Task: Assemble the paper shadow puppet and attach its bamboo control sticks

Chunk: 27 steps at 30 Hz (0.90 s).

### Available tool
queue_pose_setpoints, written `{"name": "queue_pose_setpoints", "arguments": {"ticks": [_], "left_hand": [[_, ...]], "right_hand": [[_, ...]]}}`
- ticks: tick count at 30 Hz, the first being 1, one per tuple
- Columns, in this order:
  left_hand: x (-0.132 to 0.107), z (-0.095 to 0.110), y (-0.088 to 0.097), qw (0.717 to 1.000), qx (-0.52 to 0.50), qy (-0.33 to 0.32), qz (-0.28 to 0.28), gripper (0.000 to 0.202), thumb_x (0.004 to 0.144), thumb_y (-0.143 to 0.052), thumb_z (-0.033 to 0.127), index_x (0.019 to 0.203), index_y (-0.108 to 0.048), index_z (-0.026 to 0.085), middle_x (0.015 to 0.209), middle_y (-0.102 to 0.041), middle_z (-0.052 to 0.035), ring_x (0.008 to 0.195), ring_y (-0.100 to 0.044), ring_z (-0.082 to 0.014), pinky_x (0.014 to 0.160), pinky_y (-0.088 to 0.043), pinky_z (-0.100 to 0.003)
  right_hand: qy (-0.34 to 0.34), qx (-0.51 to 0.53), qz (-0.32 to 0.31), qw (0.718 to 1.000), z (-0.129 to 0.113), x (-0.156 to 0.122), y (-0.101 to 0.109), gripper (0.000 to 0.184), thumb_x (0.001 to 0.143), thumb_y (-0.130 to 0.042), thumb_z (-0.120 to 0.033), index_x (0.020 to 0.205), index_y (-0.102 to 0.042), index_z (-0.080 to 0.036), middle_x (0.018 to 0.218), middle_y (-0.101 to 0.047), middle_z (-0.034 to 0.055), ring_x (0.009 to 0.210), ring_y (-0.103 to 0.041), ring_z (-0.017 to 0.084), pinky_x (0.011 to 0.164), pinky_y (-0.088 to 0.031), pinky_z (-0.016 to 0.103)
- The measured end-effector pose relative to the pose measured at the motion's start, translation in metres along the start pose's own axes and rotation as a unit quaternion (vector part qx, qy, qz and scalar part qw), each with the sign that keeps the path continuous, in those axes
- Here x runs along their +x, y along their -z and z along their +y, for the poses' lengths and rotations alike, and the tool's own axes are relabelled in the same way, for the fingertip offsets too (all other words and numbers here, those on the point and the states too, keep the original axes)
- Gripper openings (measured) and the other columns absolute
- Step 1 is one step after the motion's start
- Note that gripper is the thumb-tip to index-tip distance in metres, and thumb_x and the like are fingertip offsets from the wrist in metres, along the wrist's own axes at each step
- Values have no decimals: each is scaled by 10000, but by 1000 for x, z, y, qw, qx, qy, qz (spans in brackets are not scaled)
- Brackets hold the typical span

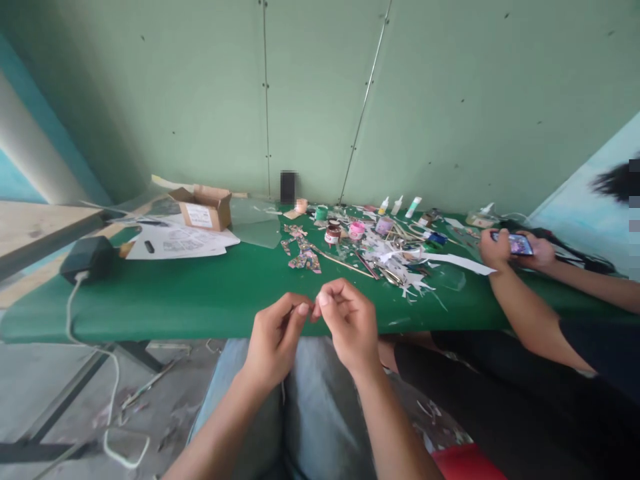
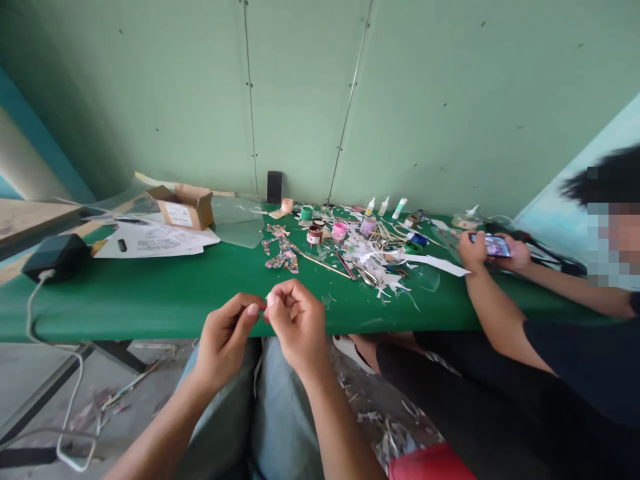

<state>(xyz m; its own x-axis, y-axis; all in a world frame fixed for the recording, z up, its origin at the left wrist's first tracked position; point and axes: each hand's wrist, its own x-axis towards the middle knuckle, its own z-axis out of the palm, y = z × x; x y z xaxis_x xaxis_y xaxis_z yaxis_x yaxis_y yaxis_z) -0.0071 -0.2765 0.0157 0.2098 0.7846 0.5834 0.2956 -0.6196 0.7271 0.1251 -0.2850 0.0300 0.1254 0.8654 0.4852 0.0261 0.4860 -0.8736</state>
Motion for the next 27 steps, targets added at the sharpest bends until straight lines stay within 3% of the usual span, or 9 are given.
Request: {"name": "queue_pose_setpoints", "arguments": {"ticks": [3,8,19,27], "left_hand": [[-24,28,12,999,-41,2,-8,303,986,-436,351,813,-616,180,689,-626,0,613,-550,-113,587,-422,-209],[-46,50,29,998,-46,-19,-24,276,988,-431,291,758,-555,200,655,-584,3,572,-509,-114,541,-398,-225],[-58,59,40,997,-69,-21,-36,215,985,-430,239,791,-519,217,684,-533,9,623,-500,-118,576,-409,-234],[-64,66,37,996,-78,-30,-24,245,990,-430,291,788,-548,219,677,-577,-8,619,-527,-133,579,-422,-252]], "right_hand": [[22,-47,-10,999,-31,-26,-4,175,873,-558,-312,724,-536,-222,616,-572,-27,532,-529,109,508,-415,223],[50,-74,-52,995,-52,-49,-10,167,890,-546,-254,725,-533,-233,610,-571,-40,476,-481,91,471,-389,217],[94,-141,-97,981,-72,-55,-8,157,868,-566,-188,726,-530,-244,611,-590,-49,495,-515,91,484,-391,217],[67,-94,-91,989,-71,-65,-8,157,890,-548,-218,738,-524,-249,635,-587,-27,538,-529,115,516,-415,242]]}}
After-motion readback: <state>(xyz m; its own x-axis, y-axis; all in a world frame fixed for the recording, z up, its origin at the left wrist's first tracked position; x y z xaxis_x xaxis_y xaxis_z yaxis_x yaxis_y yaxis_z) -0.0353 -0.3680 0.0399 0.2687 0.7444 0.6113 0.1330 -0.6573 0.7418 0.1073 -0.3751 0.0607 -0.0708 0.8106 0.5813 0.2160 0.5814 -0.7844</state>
